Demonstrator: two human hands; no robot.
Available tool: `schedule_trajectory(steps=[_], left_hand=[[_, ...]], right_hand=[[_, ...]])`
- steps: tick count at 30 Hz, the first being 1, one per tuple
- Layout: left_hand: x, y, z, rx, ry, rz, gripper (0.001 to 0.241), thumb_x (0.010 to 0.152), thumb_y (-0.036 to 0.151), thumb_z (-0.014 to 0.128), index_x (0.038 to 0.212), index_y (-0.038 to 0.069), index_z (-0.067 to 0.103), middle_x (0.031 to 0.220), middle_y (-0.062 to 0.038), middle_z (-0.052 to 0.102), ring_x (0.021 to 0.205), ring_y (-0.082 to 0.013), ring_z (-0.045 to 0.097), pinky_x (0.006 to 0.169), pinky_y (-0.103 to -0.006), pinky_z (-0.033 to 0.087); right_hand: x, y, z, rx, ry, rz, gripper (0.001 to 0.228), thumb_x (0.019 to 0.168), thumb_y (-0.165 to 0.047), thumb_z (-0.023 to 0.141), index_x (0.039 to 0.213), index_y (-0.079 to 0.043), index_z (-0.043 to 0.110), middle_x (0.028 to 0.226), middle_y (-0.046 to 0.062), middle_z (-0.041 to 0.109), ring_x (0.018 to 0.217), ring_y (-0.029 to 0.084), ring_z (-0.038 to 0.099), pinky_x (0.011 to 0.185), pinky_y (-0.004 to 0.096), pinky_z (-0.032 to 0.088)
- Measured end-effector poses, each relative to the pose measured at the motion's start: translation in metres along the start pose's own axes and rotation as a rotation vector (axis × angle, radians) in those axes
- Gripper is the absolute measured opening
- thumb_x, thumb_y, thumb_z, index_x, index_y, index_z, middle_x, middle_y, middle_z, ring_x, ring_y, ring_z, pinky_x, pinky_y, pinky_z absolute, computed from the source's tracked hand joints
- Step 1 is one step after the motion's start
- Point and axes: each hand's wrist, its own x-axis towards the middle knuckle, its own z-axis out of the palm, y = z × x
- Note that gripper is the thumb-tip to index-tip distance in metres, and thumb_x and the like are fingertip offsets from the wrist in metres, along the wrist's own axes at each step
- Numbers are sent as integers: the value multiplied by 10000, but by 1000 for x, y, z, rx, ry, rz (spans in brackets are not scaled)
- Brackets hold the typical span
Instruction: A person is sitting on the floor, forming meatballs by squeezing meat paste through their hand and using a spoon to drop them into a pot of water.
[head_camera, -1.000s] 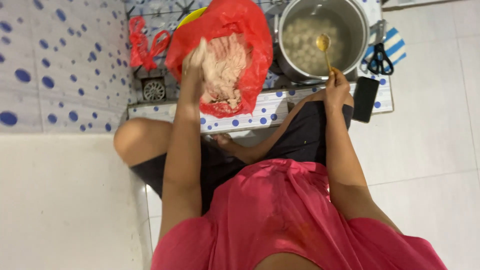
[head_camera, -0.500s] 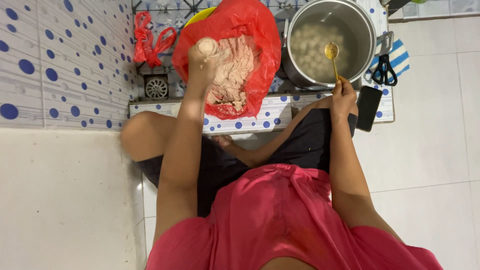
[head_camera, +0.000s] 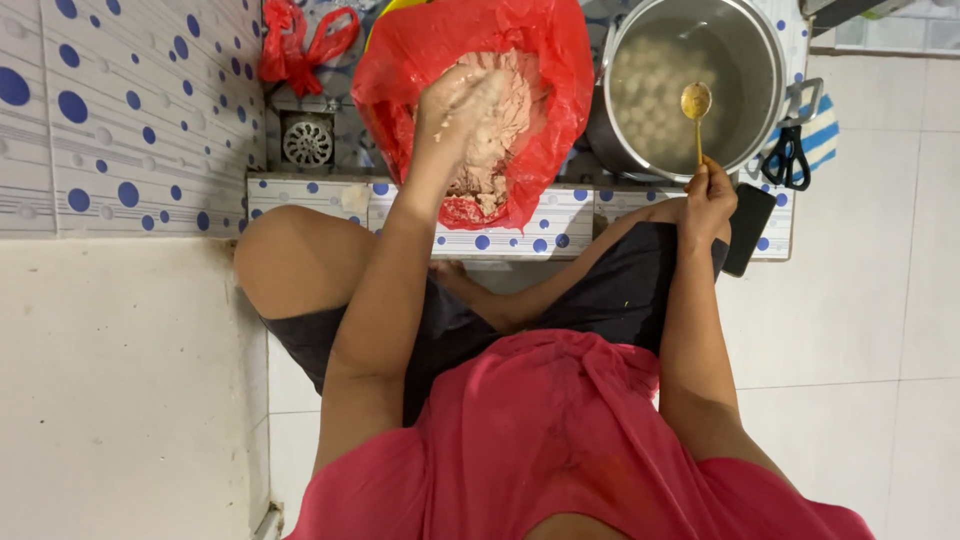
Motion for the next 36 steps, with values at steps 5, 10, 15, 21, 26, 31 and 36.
schedule_trajectory(steps=[5, 10, 15, 21, 26, 31, 36], left_hand=[[2, -18, 5, -145, -40, 89, 140, 835, 72, 808, 896, 146, 706, 1065, -81, 736, 1018, -226, 737, 885, -341, 656], [4, -35, 6, -236, -37, 75, 312, 814, -182, 726, 783, 123, 669, 821, 12, 676, 798, -117, 690, 772, -286, 700], [-2, -33, 4, 0, 1, 232, 585, 888, 149, 863, 645, 209, 334, 643, 80, 324, 618, -66, 336, 557, -245, 333], [-8, -7, 9, -154, -62, 47, 337, 914, 207, 677, 729, 206, 395, 759, 45, 446, 730, -123, 476, 990, -429, 562], [-12, 4, 4, -132, -64, 36, 412, 885, 568, 541, 717, 192, 527, 695, 33, 538, 698, -132, 616, 935, -455, 520], [-7, -15, 4, -209, -75, 148, 133, 882, 108, 803, 958, 132, 697, 917, -11, 739, 904, -125, 729, 856, -257, 641], [3, -45, 5, -227, -32, 182, 349, 778, -138, 789, 1041, 64, 681, 1002, -101, 769, 969, -194, 775, 868, -314, 671]], right_hand=[[-1, -6, 0, 13, -12, 29, 239, 1091, -106, 580, 1198, 13, 758, 745, 32, 615, 678, 109, 571, 642, 296, 495], [-1, -10, -1, -1, -12, -2, 240, 1093, -118, 586, 1204, -1, 763, 729, 31, 615, 683, 109, 583, 663, 304, 503], [0, -3, -1, -7, -15, -21, 240, 1092, -104, 576, 1189, 8, 765, 720, 31, 606, 675, 111, 572, 658, 305, 506], [0, -13, -1, -22, -25, -41, 230, 1097, -98, 581, 1186, 4, 767, 723, 36, 606, 673, 112, 569, 648, 304, 494], [-1, -9, -1, -8, -32, -32, 229, 1100, -88, 576, 1194, 6, 763, 720, 31, 597, 667, 108, 564, 638, 301, 494], [0, -6, 0, -13, -36, -22, 238, 1100, -99, 572, 1197, 8, 761, 730, 30, 608, 672, 110, 573, 642, 305, 507], [1, -1, 0, -22, -28, -28, 242, 1095, -110, 581, 1197, 4, 769, 718, 30, 615, 672, 109, 579, 651, 305, 514]])
